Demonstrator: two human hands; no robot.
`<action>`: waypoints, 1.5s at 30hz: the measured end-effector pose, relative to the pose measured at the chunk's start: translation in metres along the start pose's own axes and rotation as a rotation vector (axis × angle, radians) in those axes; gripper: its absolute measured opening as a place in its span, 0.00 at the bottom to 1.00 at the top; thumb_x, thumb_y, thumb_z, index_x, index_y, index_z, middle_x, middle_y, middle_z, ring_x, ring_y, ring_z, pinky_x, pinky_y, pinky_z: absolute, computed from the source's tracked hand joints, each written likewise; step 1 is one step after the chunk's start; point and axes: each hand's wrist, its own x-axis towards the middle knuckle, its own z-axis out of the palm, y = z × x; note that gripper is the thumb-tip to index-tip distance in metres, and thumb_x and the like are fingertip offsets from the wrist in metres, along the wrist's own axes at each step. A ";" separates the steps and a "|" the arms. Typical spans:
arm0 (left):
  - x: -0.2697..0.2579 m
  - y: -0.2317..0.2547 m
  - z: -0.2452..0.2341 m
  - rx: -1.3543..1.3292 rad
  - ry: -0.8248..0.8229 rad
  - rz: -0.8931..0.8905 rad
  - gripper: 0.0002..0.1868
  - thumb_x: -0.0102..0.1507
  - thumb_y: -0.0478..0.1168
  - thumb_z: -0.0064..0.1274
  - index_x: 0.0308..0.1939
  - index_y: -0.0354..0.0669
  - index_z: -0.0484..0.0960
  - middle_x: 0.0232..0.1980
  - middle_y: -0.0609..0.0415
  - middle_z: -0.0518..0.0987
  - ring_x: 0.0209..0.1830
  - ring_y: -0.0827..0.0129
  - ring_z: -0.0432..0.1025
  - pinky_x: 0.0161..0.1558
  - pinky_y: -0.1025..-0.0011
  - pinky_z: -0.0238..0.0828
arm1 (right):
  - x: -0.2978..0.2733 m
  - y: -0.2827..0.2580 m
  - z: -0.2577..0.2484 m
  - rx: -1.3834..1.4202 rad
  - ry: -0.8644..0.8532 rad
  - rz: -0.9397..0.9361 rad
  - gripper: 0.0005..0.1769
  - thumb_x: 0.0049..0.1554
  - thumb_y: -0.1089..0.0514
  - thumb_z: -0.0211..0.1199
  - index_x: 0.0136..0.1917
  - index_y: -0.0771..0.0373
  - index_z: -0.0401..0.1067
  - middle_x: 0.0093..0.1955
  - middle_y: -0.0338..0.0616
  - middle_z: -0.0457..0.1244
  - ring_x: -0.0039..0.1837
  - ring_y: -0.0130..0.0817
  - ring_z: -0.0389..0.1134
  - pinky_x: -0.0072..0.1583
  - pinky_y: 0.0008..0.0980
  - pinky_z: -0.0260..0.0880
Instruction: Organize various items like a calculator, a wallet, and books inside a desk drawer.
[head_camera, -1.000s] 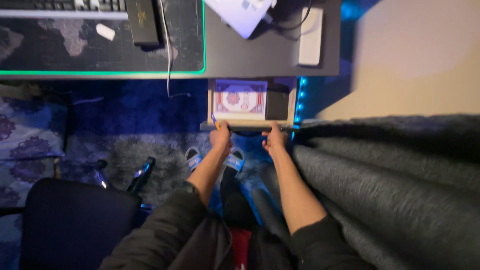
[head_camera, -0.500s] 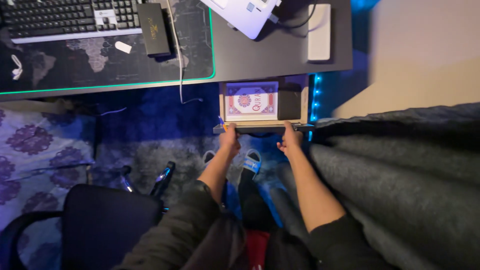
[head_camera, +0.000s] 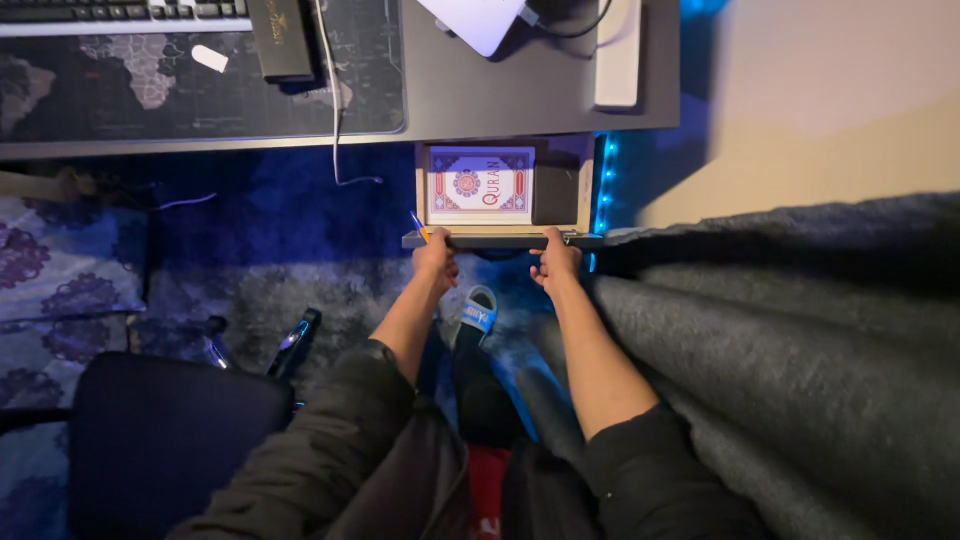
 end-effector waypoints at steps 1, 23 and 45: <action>0.012 -0.005 -0.003 -0.003 0.000 -0.001 0.21 0.58 0.51 0.56 0.21 0.45 0.64 0.15 0.59 0.57 0.10 0.72 0.50 0.14 0.65 0.47 | 0.000 0.000 -0.001 -0.003 0.000 -0.001 0.27 0.53 0.39 0.65 0.37 0.70 0.73 0.22 0.33 0.45 0.23 0.26 0.43 0.35 0.35 0.63; 0.004 -0.031 0.006 -0.127 -0.002 0.074 0.21 0.60 0.51 0.54 0.19 0.46 0.66 0.14 0.59 0.60 0.09 0.70 0.54 0.14 0.66 0.47 | 0.006 0.016 -0.007 0.143 0.044 -0.047 0.21 0.54 0.45 0.68 0.37 0.64 0.67 0.23 0.34 0.46 0.24 0.26 0.45 0.35 0.37 0.67; -0.086 -0.042 -0.020 0.549 -0.277 0.035 0.32 0.61 0.68 0.58 0.27 0.41 0.79 0.17 0.64 0.57 0.11 0.77 0.49 0.16 0.72 0.38 | -0.069 0.016 -0.070 -0.420 -0.394 -0.134 0.37 0.60 0.29 0.60 0.39 0.68 0.65 0.21 0.32 0.46 0.22 0.25 0.44 0.32 0.33 0.64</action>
